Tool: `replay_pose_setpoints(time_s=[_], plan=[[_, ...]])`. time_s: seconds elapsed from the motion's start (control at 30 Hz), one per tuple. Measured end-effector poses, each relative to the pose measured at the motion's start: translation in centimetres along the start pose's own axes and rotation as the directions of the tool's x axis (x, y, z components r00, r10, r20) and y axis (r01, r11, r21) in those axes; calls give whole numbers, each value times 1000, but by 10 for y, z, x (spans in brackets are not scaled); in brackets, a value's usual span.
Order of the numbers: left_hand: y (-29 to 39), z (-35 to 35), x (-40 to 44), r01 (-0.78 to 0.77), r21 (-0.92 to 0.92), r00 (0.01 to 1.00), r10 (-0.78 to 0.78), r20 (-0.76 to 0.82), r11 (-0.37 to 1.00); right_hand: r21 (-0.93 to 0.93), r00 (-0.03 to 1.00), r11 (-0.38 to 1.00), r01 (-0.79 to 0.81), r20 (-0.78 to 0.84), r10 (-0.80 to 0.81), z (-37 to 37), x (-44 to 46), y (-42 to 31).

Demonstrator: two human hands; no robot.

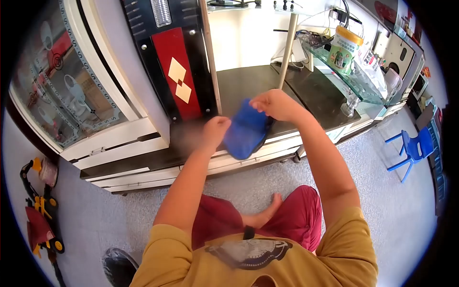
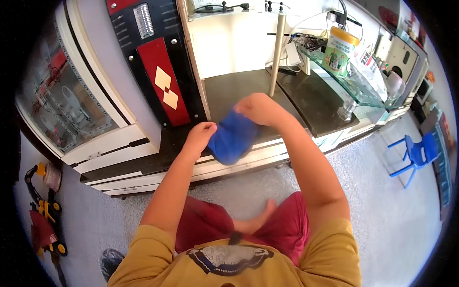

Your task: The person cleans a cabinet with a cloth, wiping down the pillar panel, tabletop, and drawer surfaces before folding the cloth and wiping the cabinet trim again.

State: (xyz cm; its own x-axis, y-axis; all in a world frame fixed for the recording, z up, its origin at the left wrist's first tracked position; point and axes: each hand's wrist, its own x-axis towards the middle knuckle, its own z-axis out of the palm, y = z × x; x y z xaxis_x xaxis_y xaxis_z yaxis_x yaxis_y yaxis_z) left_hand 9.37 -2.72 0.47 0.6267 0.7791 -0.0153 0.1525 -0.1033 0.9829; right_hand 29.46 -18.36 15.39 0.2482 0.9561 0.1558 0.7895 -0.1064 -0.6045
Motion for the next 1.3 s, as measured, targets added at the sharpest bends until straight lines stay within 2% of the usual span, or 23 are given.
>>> replay_pose_setpoints(time_s=[0.07,0.1,0.17,0.27,0.33,0.37,0.4,0.43,0.47,0.5,0.57,0.6,0.7,0.8,0.9,0.97,1.03,1.07,1.1,1.17,1.23,1.27,1.3], plan=[[8,-2,-14,9,-4,1000,-9,-5,1000,-9,957,995,101,-271,-100,23,-2,33],[7,-1,-15,9,11,1000,-9,-5,1000,-81,934,996,40,-351,-66,25,3,48],[10,0,-14,-7,41,1000,8,-10,999,-162,940,982,-98,-339,38,25,16,76],[20,-2,-20,53,13,998,-54,30,999,-192,931,968,-163,-353,87,61,46,134],[11,-6,-14,56,-62,995,-50,91,996,-379,965,892,-247,-185,188,60,38,106],[6,-10,-12,50,-10,995,-49,93,999,-474,963,838,-270,-105,250,59,36,92],[9,-13,-16,48,42,994,-51,95,998,-394,951,869,-300,-55,303,63,44,100],[24,-14,-27,48,93,993,-57,100,995,-355,964,896,-266,-79,255,62,45,102],[39,-17,-39,4,319,997,-30,76,948,-316,972,920,-231,-107,208,60,47,104],[46,-20,-46,25,349,994,-61,94,937,-275,977,941,-196,-136,164,60,47,105],[50,-25,-53,63,408,984,-125,127,911,-386,938,921,47,-300,-174,59,27,70],[41,-27,-51,66,303,986,-108,123,951,-453,869,877,157,-360,-341,59,12,47],[14,-33,-38,97,-16,991,-95,90,995,-260,819,788,558,20,-573,59,-30,-1],[17,-39,-41,212,-214,976,-198,86,954,-70,909,915,398,-106,-403,69,-43,15],[28,-32,-46,168,-137,985,-162,49,976,-265,887,941,209,-354,-296,101,-41,39],[18,-23,-40,16,235,999,-23,29,972,-333,932,916,223,-203,-301,135,-40,59],[15,-9,-45,-178,538,982,183,44,824,-467,817,863,194,-410,-406,166,-47,47],[18,-3,-50,-186,582,981,182,67,792,-286,869,935,211,-382,-314,164,-48,41],[26,-1,-56,-193,624,980,180,85,757,-285,766,910,301,-496,-409,174,-48,43],[24,-9,-66,-257,481,966,210,151,838,-111,817,960,258,-506,-278,178,-56,36],[29,-23,-81,-286,296,955,246,164,912,113,936,985,129,-342,-83,164,-70,5],[40,-33,-94,-169,173,969,132,209,970,234,965,968,88,-262,-24,161,-73,0],[45,-45,-103,-130,106,976,108,191,986,371,969,915,156,-237,-69,161,-74,-9]])
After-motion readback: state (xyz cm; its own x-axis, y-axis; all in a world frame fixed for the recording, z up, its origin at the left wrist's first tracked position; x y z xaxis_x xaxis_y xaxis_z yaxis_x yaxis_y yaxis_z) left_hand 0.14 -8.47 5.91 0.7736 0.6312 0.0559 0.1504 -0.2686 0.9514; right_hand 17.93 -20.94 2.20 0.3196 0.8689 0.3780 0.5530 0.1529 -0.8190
